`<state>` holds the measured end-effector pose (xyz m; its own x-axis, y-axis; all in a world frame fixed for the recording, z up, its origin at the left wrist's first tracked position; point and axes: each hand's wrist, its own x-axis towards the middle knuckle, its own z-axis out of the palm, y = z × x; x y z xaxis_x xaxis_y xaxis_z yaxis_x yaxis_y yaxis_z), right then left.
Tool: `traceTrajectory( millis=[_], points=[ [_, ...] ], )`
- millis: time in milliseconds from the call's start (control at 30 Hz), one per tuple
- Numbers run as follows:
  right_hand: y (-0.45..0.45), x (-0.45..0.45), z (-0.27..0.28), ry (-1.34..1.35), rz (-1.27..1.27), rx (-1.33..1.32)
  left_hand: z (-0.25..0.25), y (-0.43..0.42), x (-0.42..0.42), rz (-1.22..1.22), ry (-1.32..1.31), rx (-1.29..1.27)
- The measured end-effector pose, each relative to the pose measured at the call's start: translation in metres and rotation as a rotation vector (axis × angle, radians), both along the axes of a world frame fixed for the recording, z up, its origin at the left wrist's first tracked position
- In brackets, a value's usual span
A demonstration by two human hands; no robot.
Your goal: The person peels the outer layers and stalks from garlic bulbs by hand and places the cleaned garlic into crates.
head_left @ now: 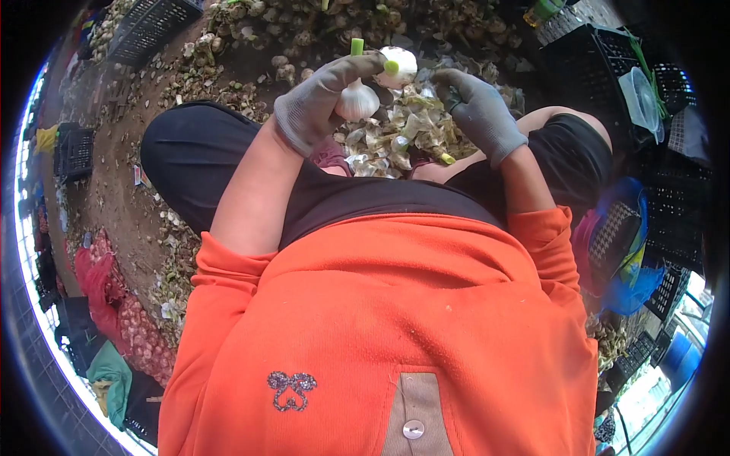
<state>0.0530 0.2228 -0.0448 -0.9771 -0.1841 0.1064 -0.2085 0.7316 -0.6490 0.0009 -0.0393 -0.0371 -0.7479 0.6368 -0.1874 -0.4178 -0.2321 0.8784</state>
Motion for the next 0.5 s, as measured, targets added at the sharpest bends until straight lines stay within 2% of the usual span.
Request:
traceTrajectory(
  millis=[33, 67, 100, 167, 200, 267, 333, 367, 400, 467, 500],
  points=[
    [-0.003, 0.002, 0.013, -0.087, -0.026, 0.039, 0.013, 0.004, 0.0, 0.0, -0.172, 0.07],
    [-0.006, 0.004, 0.026, -0.174, -0.054, 0.076, 0.02, 0.006, 0.002, 0.007, -0.168, 0.052],
    [-0.011, 0.008, 0.038, -0.244, -0.084, 0.003, 0.027, 0.008, 0.005, 0.015, -0.167, 0.033],
    [-0.02, 0.009, 0.038, 0.136, -0.04, -0.076, 0.033, 0.013, 0.01, 0.082, -0.175, -0.028],
    [-0.025, 0.011, 0.037, 0.322, -0.019, -0.115, 0.029, 0.011, 0.009, 0.035, -0.177, 0.006],
    [-0.034, 0.013, 0.044, 0.355, 0.017, -0.146, 0.015, 0.005, -0.001, -0.063, -0.176, 0.074],
    [-0.042, 0.016, 0.047, 0.362, 0.04, -0.14, 0.01, 0.003, -0.007, -0.21, -0.225, 0.273],
    [-0.042, 0.015, 0.045, 0.379, 0.021, -0.171, 0.007, 0.003, -0.006, -0.191, -0.211, 0.247],
    [-0.043, 0.016, 0.046, 0.241, -0.018, -0.346, 0.009, 0.003, -0.004, -0.172, -0.198, 0.221],
    [-0.039, 0.017, 0.048, -0.047, -0.099, -0.687, 0.022, 0.014, 0.01, 0.047, -0.096, -0.078],
    [-0.031, 0.014, 0.044, -0.128, -0.081, -0.766, 0.022, 0.013, 0.008, 0.008, -0.076, -0.063]
  ],
)
